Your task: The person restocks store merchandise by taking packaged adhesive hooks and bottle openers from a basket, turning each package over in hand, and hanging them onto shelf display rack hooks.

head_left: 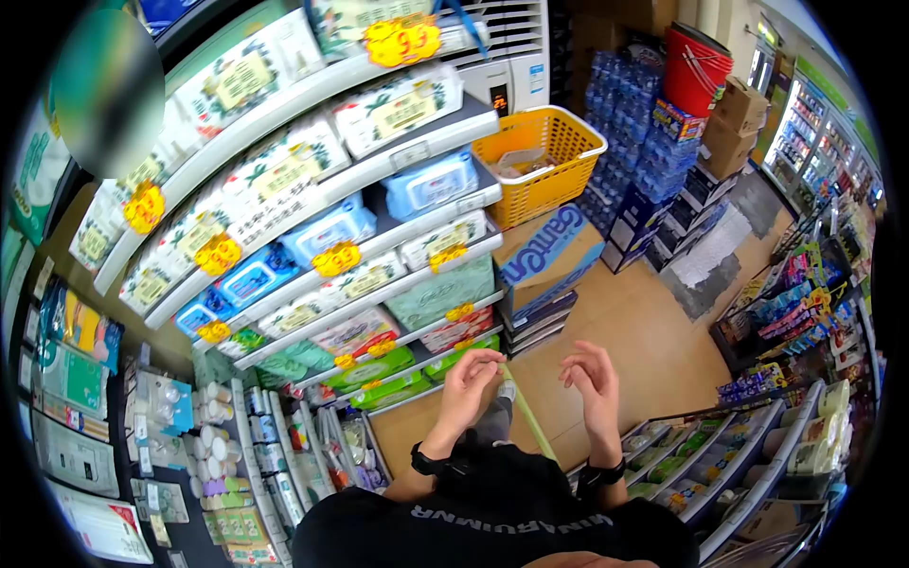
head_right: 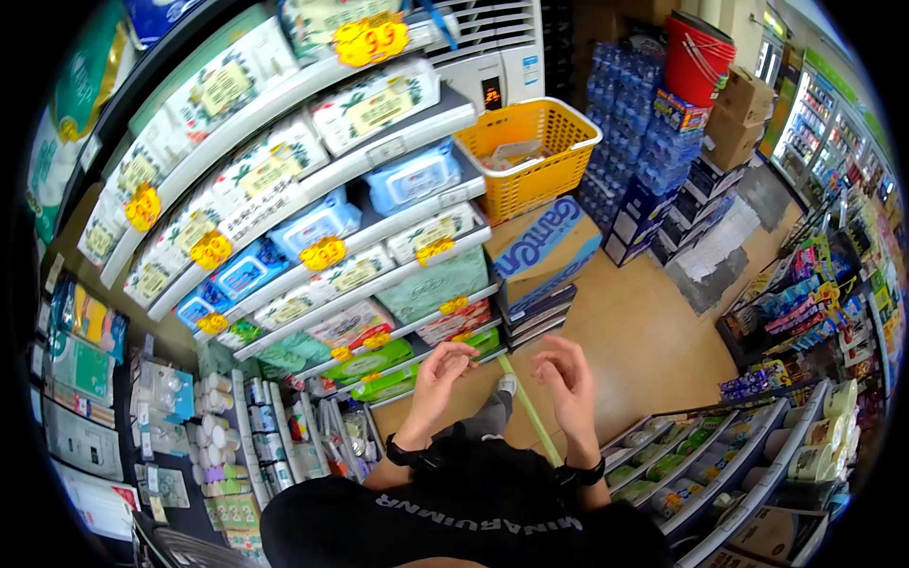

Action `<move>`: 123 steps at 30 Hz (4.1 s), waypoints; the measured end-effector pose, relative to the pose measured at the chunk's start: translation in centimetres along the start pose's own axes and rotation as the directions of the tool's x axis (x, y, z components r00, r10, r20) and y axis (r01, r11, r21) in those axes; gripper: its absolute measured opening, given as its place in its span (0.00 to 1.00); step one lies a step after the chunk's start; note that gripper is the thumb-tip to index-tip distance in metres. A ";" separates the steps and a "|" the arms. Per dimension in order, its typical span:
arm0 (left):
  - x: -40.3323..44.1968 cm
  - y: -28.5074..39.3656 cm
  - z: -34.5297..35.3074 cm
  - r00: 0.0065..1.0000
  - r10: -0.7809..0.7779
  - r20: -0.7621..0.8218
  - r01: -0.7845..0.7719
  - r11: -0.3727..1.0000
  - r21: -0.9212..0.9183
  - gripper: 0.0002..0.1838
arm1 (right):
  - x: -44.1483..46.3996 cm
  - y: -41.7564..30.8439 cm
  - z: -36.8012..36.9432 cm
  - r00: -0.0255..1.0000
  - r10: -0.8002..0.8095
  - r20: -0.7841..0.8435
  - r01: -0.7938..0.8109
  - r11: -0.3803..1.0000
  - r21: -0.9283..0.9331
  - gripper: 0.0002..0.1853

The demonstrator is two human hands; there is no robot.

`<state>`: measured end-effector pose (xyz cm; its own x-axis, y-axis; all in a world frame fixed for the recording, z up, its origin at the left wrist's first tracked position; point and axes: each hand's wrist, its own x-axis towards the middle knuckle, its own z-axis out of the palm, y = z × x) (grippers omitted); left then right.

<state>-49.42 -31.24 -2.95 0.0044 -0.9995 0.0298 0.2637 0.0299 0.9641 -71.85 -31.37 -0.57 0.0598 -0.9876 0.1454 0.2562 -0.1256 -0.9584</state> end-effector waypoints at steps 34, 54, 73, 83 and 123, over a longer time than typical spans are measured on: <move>38.5 -5.0 14.8 0.986 -0.038 0.162 0.055 0.993 -0.101 0.10 | 33.8 -2.7 -17.7 0.991 0.132 0.029 -0.123 0.970 -0.208 0.17; 68.1 -4.3 8.5 0.948 0.026 -0.319 0.270 0.468 0.841 0.21 | 56.7 1.9 -25.9 0.784 0.256 0.566 -0.312 0.950 0.003 0.14; 73.9 -15.0 1.7 0.933 -0.243 -0.266 0.293 0.082 0.952 0.21 | 58.1 2.2 -26.5 0.850 0.234 0.472 -0.241 0.969 -0.048 0.14; 70.5 -7.9 6.4 0.973 -0.018 -0.229 0.229 0.072 0.971 0.17 | 58.2 2.6 -24.4 0.817 0.230 0.528 -0.216 0.972 -0.089 0.14; 47.8 -0.7 18.5 0.911 0.155 -0.382 -0.079 0.975 0.208 0.17 | 57.4 1.4 -17.3 0.817 0.238 0.526 -0.313 0.948 0.057 0.21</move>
<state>-67.26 -79.01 2.68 0.4132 -0.9075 0.0761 0.0557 0.1085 0.9925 -84.78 -89.82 2.22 0.6169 -0.7868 0.0194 0.2789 0.1955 -0.9402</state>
